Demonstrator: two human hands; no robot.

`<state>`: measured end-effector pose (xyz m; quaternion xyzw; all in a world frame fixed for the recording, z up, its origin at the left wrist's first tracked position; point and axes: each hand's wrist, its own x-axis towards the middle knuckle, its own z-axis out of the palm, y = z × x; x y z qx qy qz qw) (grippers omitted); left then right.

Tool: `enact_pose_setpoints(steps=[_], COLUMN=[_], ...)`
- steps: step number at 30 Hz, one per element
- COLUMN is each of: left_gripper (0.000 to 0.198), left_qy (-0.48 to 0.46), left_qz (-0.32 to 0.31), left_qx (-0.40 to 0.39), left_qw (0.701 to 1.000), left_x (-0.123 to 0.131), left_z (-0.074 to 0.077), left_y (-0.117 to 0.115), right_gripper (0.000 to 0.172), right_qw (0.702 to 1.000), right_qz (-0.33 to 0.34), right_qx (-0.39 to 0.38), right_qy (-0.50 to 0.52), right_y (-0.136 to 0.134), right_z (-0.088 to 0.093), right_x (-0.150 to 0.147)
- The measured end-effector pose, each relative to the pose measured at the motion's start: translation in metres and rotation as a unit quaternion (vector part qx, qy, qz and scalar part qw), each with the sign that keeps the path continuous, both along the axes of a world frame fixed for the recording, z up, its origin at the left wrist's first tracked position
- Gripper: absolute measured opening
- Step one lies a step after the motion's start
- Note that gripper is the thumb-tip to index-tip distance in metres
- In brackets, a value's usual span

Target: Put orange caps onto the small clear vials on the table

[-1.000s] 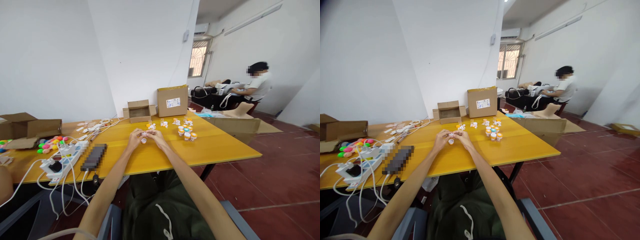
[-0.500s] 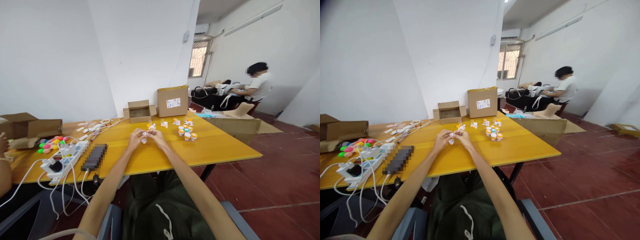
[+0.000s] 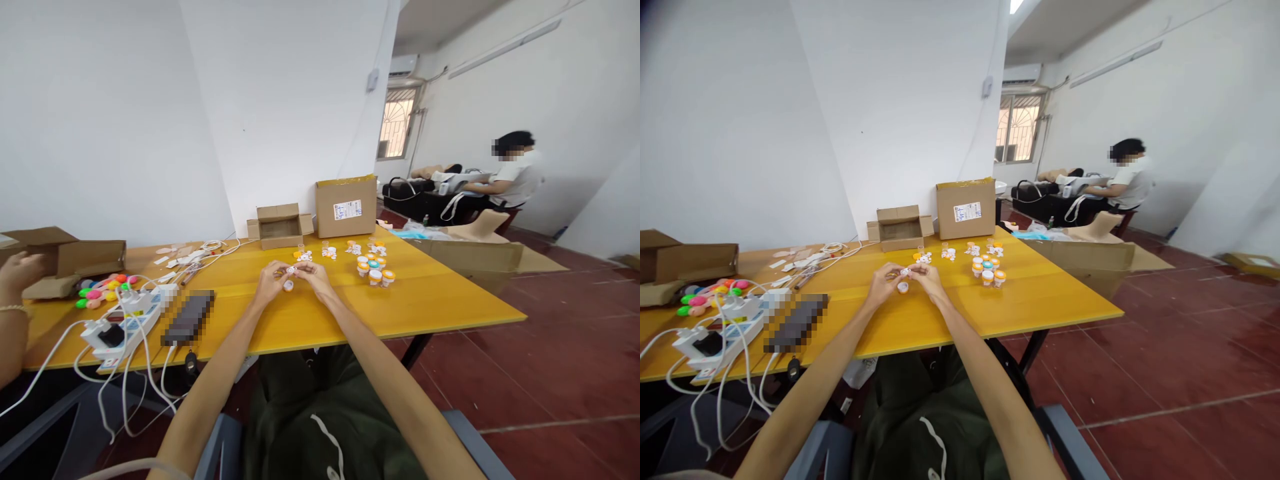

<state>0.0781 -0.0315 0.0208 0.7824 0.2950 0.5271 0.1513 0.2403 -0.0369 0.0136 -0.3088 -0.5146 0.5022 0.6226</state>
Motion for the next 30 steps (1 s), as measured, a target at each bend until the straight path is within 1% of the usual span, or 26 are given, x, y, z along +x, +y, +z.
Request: enact_pose_setpoints(steps=[7, 13, 17, 22, 30], left_gripper=[0.023, 0.022, 0.02, 0.019, 0.016], left_qy=[0.005, 0.004, 0.003, 0.009, 0.023], left_qz=[0.002, 0.001, -0.004, -0.008, -0.001], left_qx=[0.007, -0.008, -0.002, 0.011, 0.028], left_qw=[1.0, 1.0, 1.0, 1.0, 0.999], left_x=[-0.0002, -0.001, -0.0015, -0.0021, -0.0025], left_z=[0.0013, -0.0016, -0.0026, -0.0026, -0.0004], left_y=[-0.0019, 0.0005, 0.0018, 0.0024, 0.0015], right_gripper=[0.031, 0.032, 0.032, 0.029, 0.03], right_qw=[1.0, 1.0, 1.0, 1.0, 0.999], right_qz=[0.013, 0.02, 0.02, 0.019, 0.01], right_qx=[-0.006, -0.008, -0.009, -0.008, -0.016], right_qy=[0.011, 0.011, 0.011, 0.013, 0.027], right_y=[-0.003, -0.002, -0.0016, -0.0028, -0.0063], right_z=[0.0007, -0.0018, -0.0019, 0.0005, 0.0059], right_x=[0.0001, 0.0007, 0.0009, 0.0001, -0.0021])
